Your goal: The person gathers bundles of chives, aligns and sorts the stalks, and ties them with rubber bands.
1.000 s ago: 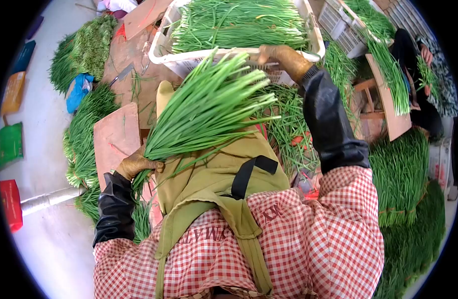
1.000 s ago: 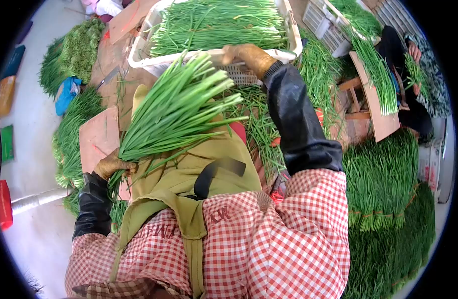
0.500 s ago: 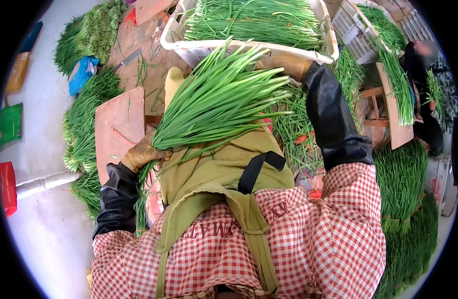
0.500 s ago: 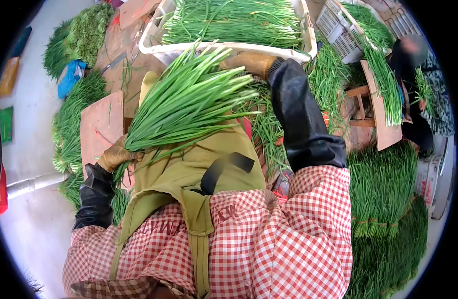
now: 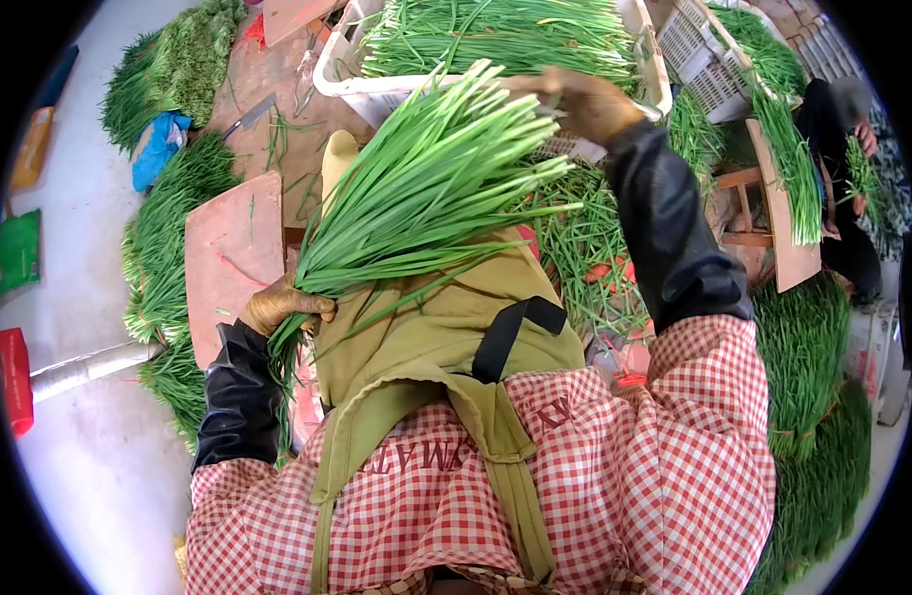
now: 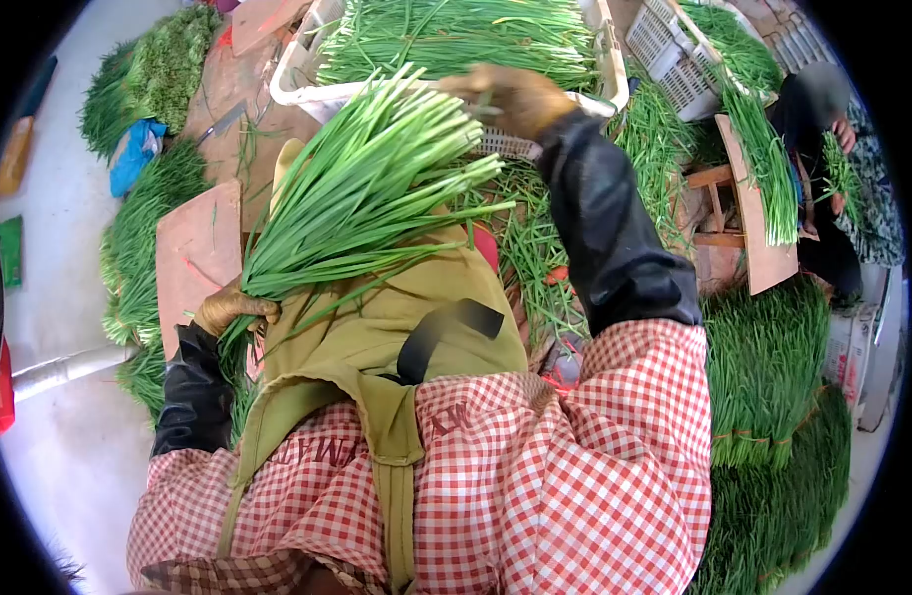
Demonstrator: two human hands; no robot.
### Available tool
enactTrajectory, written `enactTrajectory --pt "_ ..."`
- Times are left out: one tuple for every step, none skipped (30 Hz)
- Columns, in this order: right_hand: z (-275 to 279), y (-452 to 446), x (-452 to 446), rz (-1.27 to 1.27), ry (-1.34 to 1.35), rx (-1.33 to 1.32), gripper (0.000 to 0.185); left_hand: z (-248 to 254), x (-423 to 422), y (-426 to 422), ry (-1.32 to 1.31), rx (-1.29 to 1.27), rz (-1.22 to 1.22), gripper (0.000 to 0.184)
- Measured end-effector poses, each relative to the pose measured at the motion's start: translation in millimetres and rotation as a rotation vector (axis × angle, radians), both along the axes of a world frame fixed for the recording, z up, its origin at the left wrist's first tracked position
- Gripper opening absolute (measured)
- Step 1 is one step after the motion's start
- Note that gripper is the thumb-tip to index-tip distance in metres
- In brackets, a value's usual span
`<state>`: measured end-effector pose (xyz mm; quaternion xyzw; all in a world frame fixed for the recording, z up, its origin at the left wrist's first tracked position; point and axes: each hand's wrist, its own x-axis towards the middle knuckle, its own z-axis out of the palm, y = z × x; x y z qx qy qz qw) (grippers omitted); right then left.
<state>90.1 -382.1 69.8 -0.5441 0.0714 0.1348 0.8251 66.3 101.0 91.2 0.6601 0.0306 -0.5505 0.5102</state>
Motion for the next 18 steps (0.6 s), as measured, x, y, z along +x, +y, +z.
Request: enactTrajectory --pt "-2.6 -28.3 -10.7 -0.145 0.011 -0.007 0.022 0.5 -1.1 -1.1 -0.001 -0.004 0.0 0.048" --pt "-14.6 -55.1 -18.0 -0.335 0.079 -0.295 0.02 2.4 -2.9 -3.4 -0.01 -0.013 0.011 0.042" --pt "-24.0 -88.6 -26.4 -0.211 0.062 -0.848 0.027 4.1 -4.1 -5.1 -0.02 -0.023 0.019 0.037" --pt "-33.0 -121.5 -35.0 -0.092 0.079 -1.405 0.036 5.4 -4.0 -6.5 -0.024 -0.03 0.019 0.037" --pt "-15.8 -102.2 -57.9 -0.266 0.033 -1.202 0.043 6.2 -4.3 -7.4 -0.017 -0.024 0.026 0.035" --pt "-0.8 -75.1 -69.4 -0.255 -0.011 -1.026 0.044 5.2 -6.2 -7.6 -0.005 -0.015 0.032 0.033" --pt "13.3 -45.7 -74.8 -0.242 -0.054 -0.847 0.046 4.0 -6.4 -8.3 -0.003 -0.018 0.032 0.033" --pt "32.8 -15.3 -80.4 -0.071 -0.05 -0.858 0.045 3.2 -5.3 -8.5 -0.014 -0.02 0.008 0.031" --pt "45.3 9.8 -81.5 0.098 -0.046 -0.863 0.045 2.8 -4.1 -7.9 -0.025 -0.02 -0.016 0.029" --pt "27.2 27.9 -79.9 0.122 -0.073 -0.814 0.045 1.0 -4.2 -7.3 -0.05 -0.04 -0.026 0.028" --pt "0.6 40.0 -79.2 0.146 -0.103 -0.767 0.045 0.0 -3.8 -6.0 -0.056 -0.039 -0.027 0.028" --pt "-13.6 44.7 -76.5 0.145 -0.108 -0.767 0.045 -0.8 -3.4 -4.1 -0.024 -0.038 -0.014 0.028" --pt "-25.8 46.2 -71.2 0.131 0.015 -0.771 0.043 -0.8 -3.5 -3.2 0.008 -0.038 0.0 0.029" --pt "-37.7 46.5 -64.4 0.119 0.138 -0.774 0.041 1.0 -3.7 -3.7 0.003 -0.039 0.006 0.029" --pt "-57.8 37.6 -61.0 0.126 0.133 -0.776 0.041 3.5 -5.0 -3.7 0.02 -0.055 0.016 0.028" --pt "-79.8 18.1 -61.1 0.101 -0.14 -1.076 0.036 5.0 -5.8 -3.4 0.038 -0.071 0.025 0.027" --pt "-91.3 0.0 -64.8 0.069 -0.427 -1.362 0.03 3.7 -6.0 -0.9 0.038 -0.071 0.031 0.027" --pt "-83.1 -14.0 -70.7 -0.107 -0.136 -1.462 0.032 0.8 -5.5 2.5 0.036 -0.061 0.022 0.027"
